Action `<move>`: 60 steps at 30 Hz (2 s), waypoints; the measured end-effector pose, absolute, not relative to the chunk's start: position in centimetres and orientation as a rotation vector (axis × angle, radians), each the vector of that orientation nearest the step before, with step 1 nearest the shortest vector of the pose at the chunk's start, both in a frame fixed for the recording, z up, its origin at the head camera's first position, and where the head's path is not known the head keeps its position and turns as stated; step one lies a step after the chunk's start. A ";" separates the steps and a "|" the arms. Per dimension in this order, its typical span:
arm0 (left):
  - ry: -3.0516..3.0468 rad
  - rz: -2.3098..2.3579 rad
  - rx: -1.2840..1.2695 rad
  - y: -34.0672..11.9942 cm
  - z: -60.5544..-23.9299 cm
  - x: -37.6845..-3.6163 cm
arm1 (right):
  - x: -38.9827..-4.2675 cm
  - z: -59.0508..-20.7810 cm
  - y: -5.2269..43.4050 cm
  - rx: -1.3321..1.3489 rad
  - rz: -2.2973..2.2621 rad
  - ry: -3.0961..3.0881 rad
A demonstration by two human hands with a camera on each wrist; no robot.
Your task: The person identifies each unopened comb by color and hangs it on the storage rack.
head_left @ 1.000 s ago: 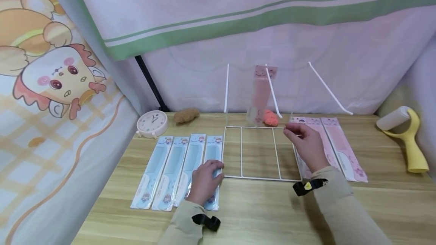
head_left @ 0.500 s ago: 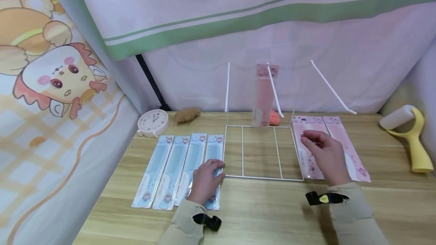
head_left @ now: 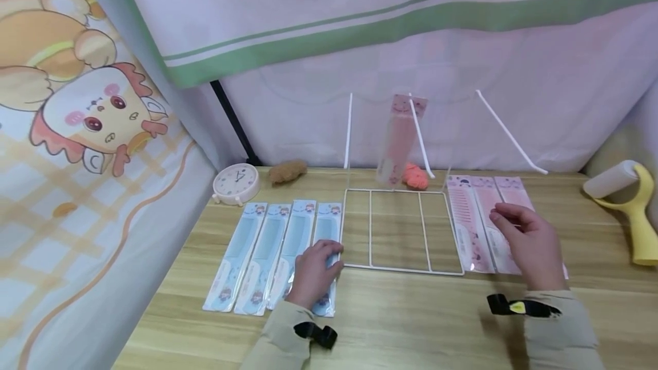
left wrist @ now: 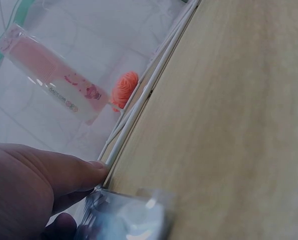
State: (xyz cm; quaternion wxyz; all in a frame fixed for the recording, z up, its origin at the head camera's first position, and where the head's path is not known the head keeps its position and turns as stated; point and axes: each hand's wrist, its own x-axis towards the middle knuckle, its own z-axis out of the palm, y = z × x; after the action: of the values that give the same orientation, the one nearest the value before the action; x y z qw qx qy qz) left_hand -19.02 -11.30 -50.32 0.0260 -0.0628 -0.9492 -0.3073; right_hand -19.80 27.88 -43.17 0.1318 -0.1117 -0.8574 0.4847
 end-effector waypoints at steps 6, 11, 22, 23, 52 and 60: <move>-2.931 -0.958 -0.188 -11.3 -50.3 -19.1 | -19.8 -43.9 29.2 -0.430 1.400 -2.515; -2.940 -0.982 -0.179 -11.1 -50.4 -19.0 | -19.6 -44.9 30.5 -0.487 1.341 -2.506; -2.922 -0.970 -0.157 -11.3 -50.4 -19.0 | -20.3 -47.3 32.2 -0.647 1.279 -2.505; -2.930 -0.972 -0.148 -11.2 -50.3 -19.0 | -20.3 -47.5 32.4 -0.667 1.264 -2.513; -2.948 -0.977 -0.118 -11.2 -50.1 -19.2 | -20.6 -49.7 36.3 -0.918 1.072 -2.744; -2.962 -0.985 -0.107 -11.2 -50.1 -19.2 | -20.7 -49.2 36.5 -1.027 1.057 -2.807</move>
State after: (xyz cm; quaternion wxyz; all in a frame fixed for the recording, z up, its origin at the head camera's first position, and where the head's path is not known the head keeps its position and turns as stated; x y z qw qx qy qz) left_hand -19.24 -11.16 -50.14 0.0092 -0.0343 -0.9483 -0.3152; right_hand -20.65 36.51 -49.22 -0.0143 -0.3239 -0.8852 0.3335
